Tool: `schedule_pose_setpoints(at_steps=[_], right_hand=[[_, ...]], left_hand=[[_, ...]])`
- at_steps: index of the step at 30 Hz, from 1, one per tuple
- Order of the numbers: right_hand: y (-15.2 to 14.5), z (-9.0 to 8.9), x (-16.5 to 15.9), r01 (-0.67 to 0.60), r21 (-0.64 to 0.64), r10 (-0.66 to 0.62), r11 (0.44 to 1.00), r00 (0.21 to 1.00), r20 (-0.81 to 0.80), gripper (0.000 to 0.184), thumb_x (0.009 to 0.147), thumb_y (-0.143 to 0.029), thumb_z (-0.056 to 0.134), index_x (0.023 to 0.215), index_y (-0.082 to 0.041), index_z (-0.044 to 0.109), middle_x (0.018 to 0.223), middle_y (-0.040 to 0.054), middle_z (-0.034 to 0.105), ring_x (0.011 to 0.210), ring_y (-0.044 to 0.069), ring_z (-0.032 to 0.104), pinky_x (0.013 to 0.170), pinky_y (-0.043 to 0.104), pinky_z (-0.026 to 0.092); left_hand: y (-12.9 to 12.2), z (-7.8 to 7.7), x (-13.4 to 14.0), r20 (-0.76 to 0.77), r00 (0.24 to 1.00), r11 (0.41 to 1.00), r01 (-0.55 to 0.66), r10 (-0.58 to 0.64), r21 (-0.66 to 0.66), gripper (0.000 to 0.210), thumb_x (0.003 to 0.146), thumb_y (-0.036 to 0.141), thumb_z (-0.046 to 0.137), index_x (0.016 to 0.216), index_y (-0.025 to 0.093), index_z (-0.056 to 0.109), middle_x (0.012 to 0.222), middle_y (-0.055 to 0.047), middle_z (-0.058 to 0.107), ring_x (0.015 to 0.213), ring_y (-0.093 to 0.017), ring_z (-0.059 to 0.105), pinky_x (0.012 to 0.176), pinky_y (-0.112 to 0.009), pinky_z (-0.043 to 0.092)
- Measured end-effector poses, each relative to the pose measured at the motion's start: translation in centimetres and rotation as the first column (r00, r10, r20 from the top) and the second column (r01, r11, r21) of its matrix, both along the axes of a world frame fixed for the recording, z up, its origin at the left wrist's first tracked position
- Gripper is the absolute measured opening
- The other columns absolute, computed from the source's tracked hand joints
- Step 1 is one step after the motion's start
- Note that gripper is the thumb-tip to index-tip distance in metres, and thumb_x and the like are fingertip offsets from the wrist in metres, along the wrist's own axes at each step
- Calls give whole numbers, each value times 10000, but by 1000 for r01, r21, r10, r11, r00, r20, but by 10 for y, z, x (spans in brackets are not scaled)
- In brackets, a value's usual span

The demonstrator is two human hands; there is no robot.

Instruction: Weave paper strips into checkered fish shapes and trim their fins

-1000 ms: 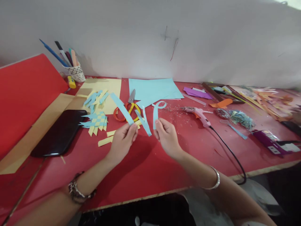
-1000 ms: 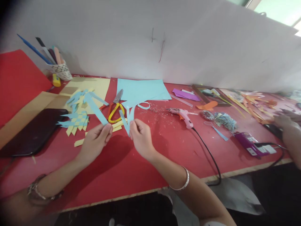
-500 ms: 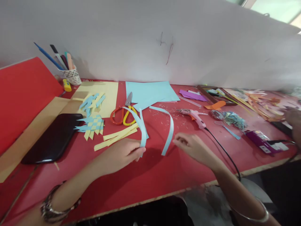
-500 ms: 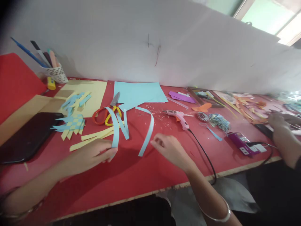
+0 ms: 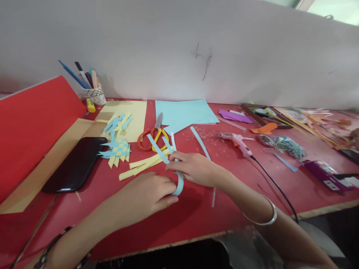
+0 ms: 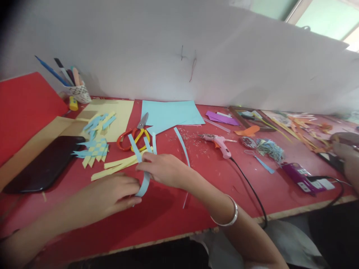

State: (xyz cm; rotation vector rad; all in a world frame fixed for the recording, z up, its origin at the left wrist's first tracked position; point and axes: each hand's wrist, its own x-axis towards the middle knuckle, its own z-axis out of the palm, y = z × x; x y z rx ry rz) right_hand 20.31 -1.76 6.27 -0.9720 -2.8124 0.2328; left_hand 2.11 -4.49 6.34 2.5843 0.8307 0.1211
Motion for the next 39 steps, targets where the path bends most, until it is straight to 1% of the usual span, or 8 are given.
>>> schedule_pose_setpoints(at_steps=[4, 9, 13, 17, 23, 30, 35, 39], right_hand=[[10, -3, 6, 138, 70, -115, 988, 958, -263, 201, 739, -52, 422, 809, -161, 576, 773, 30, 581, 653, 116, 514, 562, 221, 386], [16, -4, 10, 299, -113, -287, 948, 641, -712, 132, 762, -92, 444, 767, -184, 538, 728, 5, 574, 653, 100, 522, 613, 226, 422], [15, -9, 11, 86, -448, -447, 890, 360, -819, 104, 798, -177, 450, 755, -200, 541, 733, -3, 556, 665, 88, 533, 618, 221, 443], [8, -10, 15, -263, -582, -524, 770, 260, -811, 106, 801, -286, 498, 743, -211, 547, 767, -6, 541, 670, 78, 535, 618, 215, 464], [4, -10, 19, -385, -592, -531, 708, 263, -806, 135, 808, -285, 495, 695, -214, 522, 783, 2, 529, 675, 82, 512, 606, 209, 449], [13, -17, 25, -347, -583, -524, 735, 255, -813, 122, 735, -311, 480, 680, -204, 498, 763, 19, 504, 667, 116, 473, 624, 258, 426], [21, -15, 39, -99, -542, -433, 835, 492, -756, 190, 733, -328, 396, 599, -197, 425, 810, 47, 466, 760, 166, 473, 748, 357, 407], [14, -11, 33, 106, -274, -254, 956, 769, -587, 111, 734, -299, 474, 714, -195, 505, 952, 75, 475, 924, 188, 470, 863, 388, 342]], left_hand=[[5, 11, -9, 73, 995, 994, -56, 63, -98, 299, 853, 314, 380, 633, 178, 529, 718, 16, 532, 628, -109, 498, 566, -211, 347], [16, 11, -10, 186, 962, 976, -176, 198, -129, 262, 842, 352, 386, 728, 216, 578, 1147, -10, 448, 1086, -184, 408, 881, -290, 371], [26, -5, -3, 277, 941, 980, -196, 194, -22, 288, 844, 315, 374, 678, 188, 572, 1328, -26, 314, 1237, -236, 224, 989, -408, 284], [33, -19, -2, 328, 936, 990, -137, 126, 13, 271, 829, 271, 401, 656, 183, 588, 1341, -37, 347, 1240, -238, 247, 1014, -445, 233], [31, -24, -3, 385, 919, 991, -37, 85, -130, 252, 786, 229, 458, 570, 196, 583, 998, -27, 620, 998, -176, 520, 988, -378, 273], [29, -21, -4, 515, 828, 914, 8, 221, -405, 308, 795, 198, 403, 510, 168, 516, 551, 0, 569, 567, -99, 542, 569, -191, 423], [33, -23, -7, 383, 907, 970, -95, 177, -223, 290, 778, 189, 397, 494, 166, 453, 504, 36, 435, 501, -79, 429, 506, -187, 338], [31, -29, -3, 280, 955, 993, -77, 99, -89, 260, 769, 166, 391, 522, 162, 471, 516, 43, 384, 482, -76, 382, 483, -197, 289]])
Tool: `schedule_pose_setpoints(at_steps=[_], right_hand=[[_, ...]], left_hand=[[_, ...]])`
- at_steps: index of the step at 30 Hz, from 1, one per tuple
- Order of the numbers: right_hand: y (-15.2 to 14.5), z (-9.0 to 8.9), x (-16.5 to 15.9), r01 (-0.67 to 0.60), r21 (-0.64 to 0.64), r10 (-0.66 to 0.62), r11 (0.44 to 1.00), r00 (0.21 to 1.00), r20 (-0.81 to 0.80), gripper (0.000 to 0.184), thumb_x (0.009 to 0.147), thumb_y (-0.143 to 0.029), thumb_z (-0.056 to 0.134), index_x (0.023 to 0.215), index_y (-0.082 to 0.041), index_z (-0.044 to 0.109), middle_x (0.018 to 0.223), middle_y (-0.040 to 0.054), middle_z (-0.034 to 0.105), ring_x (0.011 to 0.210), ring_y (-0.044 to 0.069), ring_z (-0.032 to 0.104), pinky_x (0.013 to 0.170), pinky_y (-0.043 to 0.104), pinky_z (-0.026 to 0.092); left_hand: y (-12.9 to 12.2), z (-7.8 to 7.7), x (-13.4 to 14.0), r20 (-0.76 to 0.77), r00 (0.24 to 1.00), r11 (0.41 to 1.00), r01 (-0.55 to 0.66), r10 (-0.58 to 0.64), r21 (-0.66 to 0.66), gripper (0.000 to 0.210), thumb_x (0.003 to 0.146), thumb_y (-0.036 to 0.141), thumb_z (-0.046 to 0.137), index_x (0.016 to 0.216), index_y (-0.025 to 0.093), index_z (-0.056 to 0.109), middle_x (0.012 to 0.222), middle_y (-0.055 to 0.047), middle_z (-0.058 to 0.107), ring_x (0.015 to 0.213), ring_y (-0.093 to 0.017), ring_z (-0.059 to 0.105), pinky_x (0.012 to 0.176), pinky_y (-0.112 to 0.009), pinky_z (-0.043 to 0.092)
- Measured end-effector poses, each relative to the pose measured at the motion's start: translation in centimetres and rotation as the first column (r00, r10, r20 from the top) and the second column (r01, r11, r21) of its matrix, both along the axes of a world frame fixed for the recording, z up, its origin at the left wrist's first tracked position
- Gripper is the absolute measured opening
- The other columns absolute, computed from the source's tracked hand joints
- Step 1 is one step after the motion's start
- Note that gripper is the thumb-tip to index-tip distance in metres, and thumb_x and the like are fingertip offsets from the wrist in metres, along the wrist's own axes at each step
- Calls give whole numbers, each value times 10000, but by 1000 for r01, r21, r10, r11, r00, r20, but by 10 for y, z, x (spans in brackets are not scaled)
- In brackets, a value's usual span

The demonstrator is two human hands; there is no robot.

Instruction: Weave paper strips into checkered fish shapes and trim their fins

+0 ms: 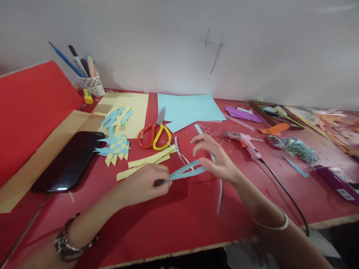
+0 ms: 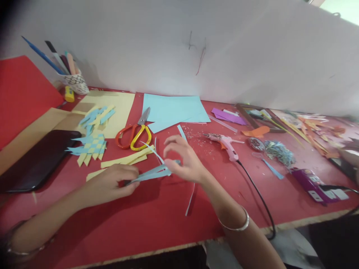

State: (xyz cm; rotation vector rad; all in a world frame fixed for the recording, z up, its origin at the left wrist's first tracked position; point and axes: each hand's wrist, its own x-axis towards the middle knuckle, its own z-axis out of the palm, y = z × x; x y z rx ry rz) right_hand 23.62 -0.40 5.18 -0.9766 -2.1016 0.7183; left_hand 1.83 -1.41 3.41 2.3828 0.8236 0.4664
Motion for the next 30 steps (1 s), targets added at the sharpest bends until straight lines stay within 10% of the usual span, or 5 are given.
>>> schedule_pose_setpoints(at_steps=[7, 18, 30], right_hand=[[-18, -10, -26, -209, 51, 167, 977, 886, 433, 165, 809, -226, 452, 695, -190, 566, 854, 8, 581, 806, 115, 540, 985, 439, 106], [-11, -12, -21, -162, 6, 153, 987, 946, 286, 315, 860, -294, 389, 573, -168, 414, 529, -65, 394, 511, 69, 360, 739, 288, 245], [-11, -12, -23, -190, -131, 225, 973, 907, 355, 300, 878, -264, 342, 608, -160, 420, 561, -65, 405, 510, 53, 351, 728, 284, 219]], left_hand=[[-2, -5, 0, 7, 998, 998, 56, -57, 8, 286, 818, 219, 404, 575, 159, 542, 565, 27, 473, 516, -83, 447, 504, -194, 320], [1, 5, -3, 252, 839, 821, -333, 482, -463, 319, 793, 350, 481, 1067, 191, 520, 744, 0, 665, 647, -124, 607, 636, -217, 461], [-7, 1, 7, 287, 843, 836, -294, 455, -463, 166, 813, 292, 463, 800, 188, 592, 724, 17, 669, 677, -114, 622, 605, -179, 465]])
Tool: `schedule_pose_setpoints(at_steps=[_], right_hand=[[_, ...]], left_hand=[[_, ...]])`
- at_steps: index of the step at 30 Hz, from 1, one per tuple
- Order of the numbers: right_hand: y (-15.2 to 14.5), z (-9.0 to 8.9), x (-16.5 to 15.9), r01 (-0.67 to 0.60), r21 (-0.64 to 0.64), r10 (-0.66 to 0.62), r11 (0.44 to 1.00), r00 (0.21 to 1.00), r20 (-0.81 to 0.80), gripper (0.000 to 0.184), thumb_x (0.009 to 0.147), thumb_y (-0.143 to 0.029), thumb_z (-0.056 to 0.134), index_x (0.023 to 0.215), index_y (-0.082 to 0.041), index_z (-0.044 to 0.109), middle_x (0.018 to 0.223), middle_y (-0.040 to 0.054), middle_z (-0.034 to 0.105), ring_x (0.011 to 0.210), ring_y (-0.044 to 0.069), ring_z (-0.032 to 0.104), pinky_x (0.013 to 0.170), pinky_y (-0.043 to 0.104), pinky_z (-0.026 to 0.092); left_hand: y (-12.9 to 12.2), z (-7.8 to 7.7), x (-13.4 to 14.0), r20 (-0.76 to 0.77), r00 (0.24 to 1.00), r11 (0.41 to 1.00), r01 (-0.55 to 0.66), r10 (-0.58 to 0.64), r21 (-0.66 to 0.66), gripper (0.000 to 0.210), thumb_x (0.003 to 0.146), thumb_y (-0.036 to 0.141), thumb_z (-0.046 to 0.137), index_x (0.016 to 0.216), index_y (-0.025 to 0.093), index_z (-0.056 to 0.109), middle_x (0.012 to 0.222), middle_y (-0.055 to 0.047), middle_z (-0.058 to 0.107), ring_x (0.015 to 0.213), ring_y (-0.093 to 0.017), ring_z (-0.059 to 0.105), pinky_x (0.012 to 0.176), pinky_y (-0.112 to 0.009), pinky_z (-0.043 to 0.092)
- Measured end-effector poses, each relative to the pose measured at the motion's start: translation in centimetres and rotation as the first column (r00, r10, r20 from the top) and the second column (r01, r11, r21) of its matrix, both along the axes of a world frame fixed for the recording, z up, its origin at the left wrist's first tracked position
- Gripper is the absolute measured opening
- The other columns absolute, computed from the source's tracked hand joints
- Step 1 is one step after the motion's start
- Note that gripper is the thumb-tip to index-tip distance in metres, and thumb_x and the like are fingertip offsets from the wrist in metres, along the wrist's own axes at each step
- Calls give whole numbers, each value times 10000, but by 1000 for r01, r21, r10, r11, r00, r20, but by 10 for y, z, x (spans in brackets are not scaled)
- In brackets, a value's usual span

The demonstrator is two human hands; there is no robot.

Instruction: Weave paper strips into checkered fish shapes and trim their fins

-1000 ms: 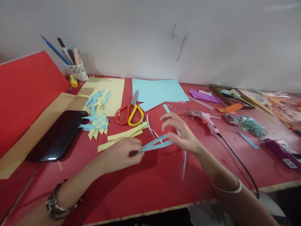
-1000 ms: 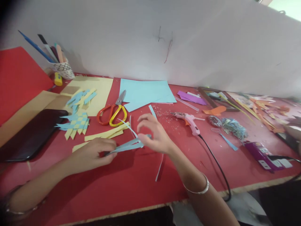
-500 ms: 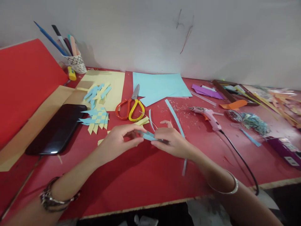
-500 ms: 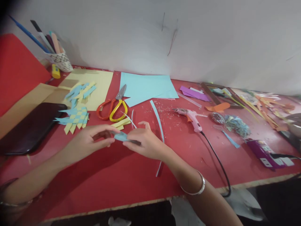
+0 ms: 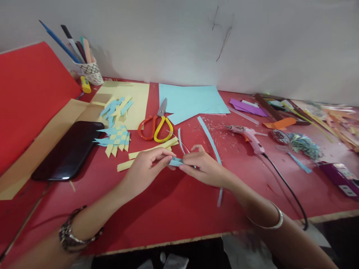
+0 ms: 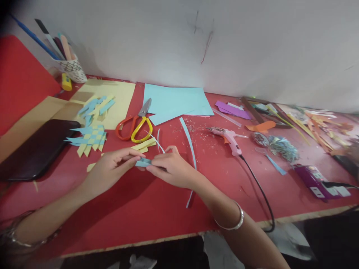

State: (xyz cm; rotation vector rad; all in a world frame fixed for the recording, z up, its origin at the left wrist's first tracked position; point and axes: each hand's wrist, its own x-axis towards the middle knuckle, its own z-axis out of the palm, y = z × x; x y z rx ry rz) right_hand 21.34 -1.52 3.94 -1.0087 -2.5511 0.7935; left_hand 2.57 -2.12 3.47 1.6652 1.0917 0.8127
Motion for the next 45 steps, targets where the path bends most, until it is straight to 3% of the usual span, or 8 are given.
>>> schedule_pose_setpoints(at_steps=[6, 11, 27, 31, 34, 37, 42, 45], right_hand=[[1, -4, -2, 55, 46, -54, 997, 998, -24, 323, 833, -214, 365, 528, -166, 268, 489, -88, 278, 454, 43, 252, 775, 294, 242], [0, -4, -2, 50, 49, -48, 998, 998, -37, 312, 833, -212, 353, 533, -172, 276, 498, -83, 278, 456, 47, 251, 781, 294, 262], [0, -2, -1, 39, 62, -38, 997, 999, -27, 330, 844, -235, 353, 533, -174, 264, 487, -83, 277, 447, 47, 239, 775, 293, 279], [-1, -2, -1, 92, 84, -89, 992, 995, -46, 275, 823, -257, 400, 567, -185, 327, 500, -73, 350, 472, 61, 319, 754, 285, 311], [-1, 0, -1, 202, 27, -200, 979, 976, -81, 141, 764, -314, 513, 795, -201, 435, 621, -37, 508, 568, 101, 435, 673, 257, 348], [0, 1, 1, 208, -25, -210, 978, 976, -60, 258, 763, -304, 527, 983, -189, 457, 674, -15, 561, 604, 116, 481, 608, 231, 356], [4, 4, 5, 189, 16, -187, 982, 980, -73, 137, 804, -234, 456, 858, -162, 560, 644, -10, 552, 555, 88, 476, 542, 200, 340], [6, 6, 10, 209, -35, -211, 977, 972, -107, 114, 800, -221, 466, 803, -160, 562, 580, -30, 536, 498, 69, 467, 511, 188, 341]], left_hand=[[-3, 2, 0, -4, 1000, 1000, -7, 7, -18, 263, 834, 353, 419, 878, 182, 615, 740, -1, 676, 678, -121, 630, 639, -196, 475], [-1, -3, 0, -5, 1000, 999, 20, -20, -43, 204, 772, 355, 521, 817, 194, 638, 730, 8, 676, 652, -120, 618, 612, -194, 488], [-3, -1, 1, -24, 999, 996, -46, 45, -73, 167, 735, 325, 566, 757, 197, 672, 694, 13, 691, 585, -120, 609, 591, -202, 489], [-1, 1, 0, -28, 998, 996, -61, 59, -69, 159, 732, 306, 558, 701, 203, 675, 640, 18, 683, 549, -117, 596, 589, -206, 484], [1, 3, -1, -36, 994, 992, -103, 100, -76, 157, 723, 306, 562, 700, 201, 677, 608, 21, 677, 529, -114, 586, 586, -207, 479], [4, 5, -3, -33, 985, 981, -170, 167, -92, 152, 717, 296, 565, 710, 197, 681, 553, 23, 658, 528, -116, 582, 596, -212, 481], [12, 9, -11, -35, 968, 963, -251, 249, -96, 156, 710, 308, 573, 702, 195, 680, 561, 19, 651, 541, -112, 574, 586, -204, 480], [17, 9, -17, -39, 952, 947, -305, 302, -97, 167, 706, 318, 570, 703, 189, 676, 612, 12, 665, 535, -104, 560, 572, -198, 476]])
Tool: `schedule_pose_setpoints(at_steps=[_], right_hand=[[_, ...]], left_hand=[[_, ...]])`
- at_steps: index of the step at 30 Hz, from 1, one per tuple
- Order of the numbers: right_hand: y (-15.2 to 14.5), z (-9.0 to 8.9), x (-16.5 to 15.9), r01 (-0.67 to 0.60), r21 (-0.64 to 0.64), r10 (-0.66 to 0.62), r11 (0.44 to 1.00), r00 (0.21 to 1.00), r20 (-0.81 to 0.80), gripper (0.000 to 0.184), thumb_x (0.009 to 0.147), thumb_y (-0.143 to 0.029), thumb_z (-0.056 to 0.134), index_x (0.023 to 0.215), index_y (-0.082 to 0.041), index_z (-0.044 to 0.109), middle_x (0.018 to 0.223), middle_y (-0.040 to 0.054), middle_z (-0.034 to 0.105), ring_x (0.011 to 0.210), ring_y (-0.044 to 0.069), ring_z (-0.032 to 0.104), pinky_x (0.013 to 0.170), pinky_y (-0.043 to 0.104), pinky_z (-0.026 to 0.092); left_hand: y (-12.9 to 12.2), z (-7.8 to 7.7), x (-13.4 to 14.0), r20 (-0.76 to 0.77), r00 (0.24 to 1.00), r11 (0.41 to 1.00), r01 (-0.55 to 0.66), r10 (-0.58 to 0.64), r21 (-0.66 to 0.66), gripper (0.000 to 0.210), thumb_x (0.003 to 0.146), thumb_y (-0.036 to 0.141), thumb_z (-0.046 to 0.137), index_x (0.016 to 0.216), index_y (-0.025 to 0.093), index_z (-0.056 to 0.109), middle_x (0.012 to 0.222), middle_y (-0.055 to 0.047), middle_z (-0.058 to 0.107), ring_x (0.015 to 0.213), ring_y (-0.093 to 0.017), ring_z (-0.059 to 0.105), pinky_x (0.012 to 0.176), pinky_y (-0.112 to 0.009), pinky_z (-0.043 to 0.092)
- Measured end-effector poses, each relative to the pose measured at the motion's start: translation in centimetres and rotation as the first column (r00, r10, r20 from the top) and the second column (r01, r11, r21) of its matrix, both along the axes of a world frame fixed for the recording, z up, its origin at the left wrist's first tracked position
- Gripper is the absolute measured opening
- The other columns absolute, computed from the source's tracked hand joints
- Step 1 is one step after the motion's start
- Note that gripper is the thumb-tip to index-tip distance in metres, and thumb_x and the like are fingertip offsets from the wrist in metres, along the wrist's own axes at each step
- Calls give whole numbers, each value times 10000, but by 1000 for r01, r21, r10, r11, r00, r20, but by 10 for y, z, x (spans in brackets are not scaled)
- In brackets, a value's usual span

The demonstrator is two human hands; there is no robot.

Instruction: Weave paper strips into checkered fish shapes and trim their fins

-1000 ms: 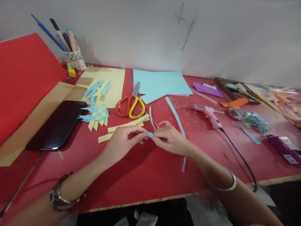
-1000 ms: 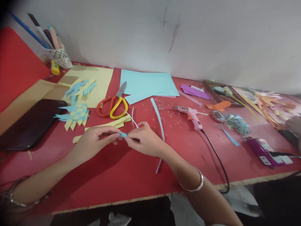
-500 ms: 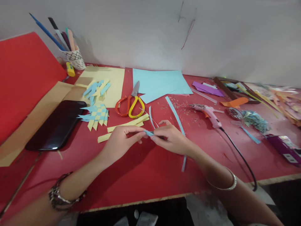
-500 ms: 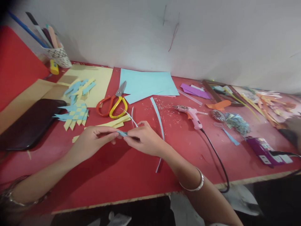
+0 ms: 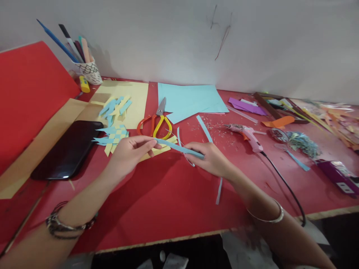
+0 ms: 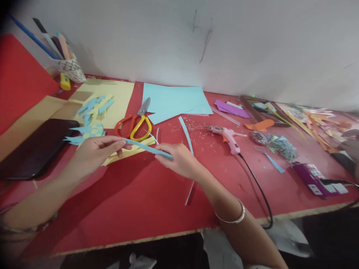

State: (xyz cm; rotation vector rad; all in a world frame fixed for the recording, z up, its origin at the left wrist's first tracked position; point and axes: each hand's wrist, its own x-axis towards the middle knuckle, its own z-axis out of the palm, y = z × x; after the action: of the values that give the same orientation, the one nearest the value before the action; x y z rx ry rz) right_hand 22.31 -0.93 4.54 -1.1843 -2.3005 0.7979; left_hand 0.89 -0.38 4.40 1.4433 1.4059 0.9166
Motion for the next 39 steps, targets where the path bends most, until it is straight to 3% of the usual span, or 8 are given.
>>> schedule_pose_setpoints(at_steps=[4, 9, 16, 24, 30, 35, 39], right_hand=[[4, -1, 6, 20, -140, -34, 990, 994, -100, 122, 811, -235, 463, 790, -168, 562, 508, -57, 516, 409, 50, 463, 455, 176, 354], [9, -4, 10, 133, -316, -214, 940, 948, -237, 127, 780, -249, 500, 715, -159, 562, 504, -56, 543, 379, 50, 507, 429, 174, 389], [15, -8, 10, 229, -470, -466, 852, 741, -484, 119, 697, -258, 592, 642, -153, 580, 578, -23, 643, 476, 75, 606, 567, 207, 482], [17, -10, 9, 191, -555, -548, 810, 586, -597, 219, 641, -365, 644, 667, -152, 601, 577, -7, 660, 507, 88, 619, 624, 238, 513], [17, -10, 10, 281, -459, -525, 843, 619, -584, 209, 685, -339, 611, 619, -157, 532, 549, -25, 632, 460, 72, 591, 526, 202, 485], [18, -11, 13, 341, -334, -476, 879, 674, -565, 245, 764, -324, 522, 586, -182, 432, 450, -69, 542, 338, 42, 479, 389, 171, 381], [17, -10, 15, 343, -225, -411, 912, 763, -500, 230, 805, -270, 466, 598, -186, 411, 438, -87, 486, 324, 24, 414, 423, 172, 378]], left_hand=[[6, -6, -6, -17, 998, 998, -55, 56, 21, 185, 701, 345, 565, 711, 195, 674, 632, 13, 664, 543, -100, 551, 559, -194, 463], [10, -11, -9, -27, 991, 991, -134, 135, 20, 168, 675, 342, 587, 646, 196, 664, 502, 27, 590, 538, -111, 536, 488, -176, 426], [12, -11, -7, 154, 954, 966, -247, 257, -81, 104, 633, 270, 613, 666, 187, 665, 628, 8, 661, 482, -82, 485, 465, -171, 442], [15, -16, -8, 265, 925, 960, -243, 272, -136, 126, 632, 293, 638, 675, 178, 666, 726, -14, 693, 482, -61, 485, 472, -155, 447], [15, -16, -8, 260, 930, 963, -231, 261, -140, 144, 632, 310, 639, 668, 171, 653, 714, -18, 691, 483, -61, 494, 506, -170, 470], [16, -17, -9, 249, 935, 966, -230, 254, -121, 139, 662, 305, 608, 690, 176, 653, 683, -5, 677, 478, -61, 494, 516, -174, 469], [15, -17, -11, 150, 962, 971, -235, 226, 46, 128, 704, 290, 553, 680, 192, 632, 671, 6, 659, 525, -88, 532, 559, -198, 475]])
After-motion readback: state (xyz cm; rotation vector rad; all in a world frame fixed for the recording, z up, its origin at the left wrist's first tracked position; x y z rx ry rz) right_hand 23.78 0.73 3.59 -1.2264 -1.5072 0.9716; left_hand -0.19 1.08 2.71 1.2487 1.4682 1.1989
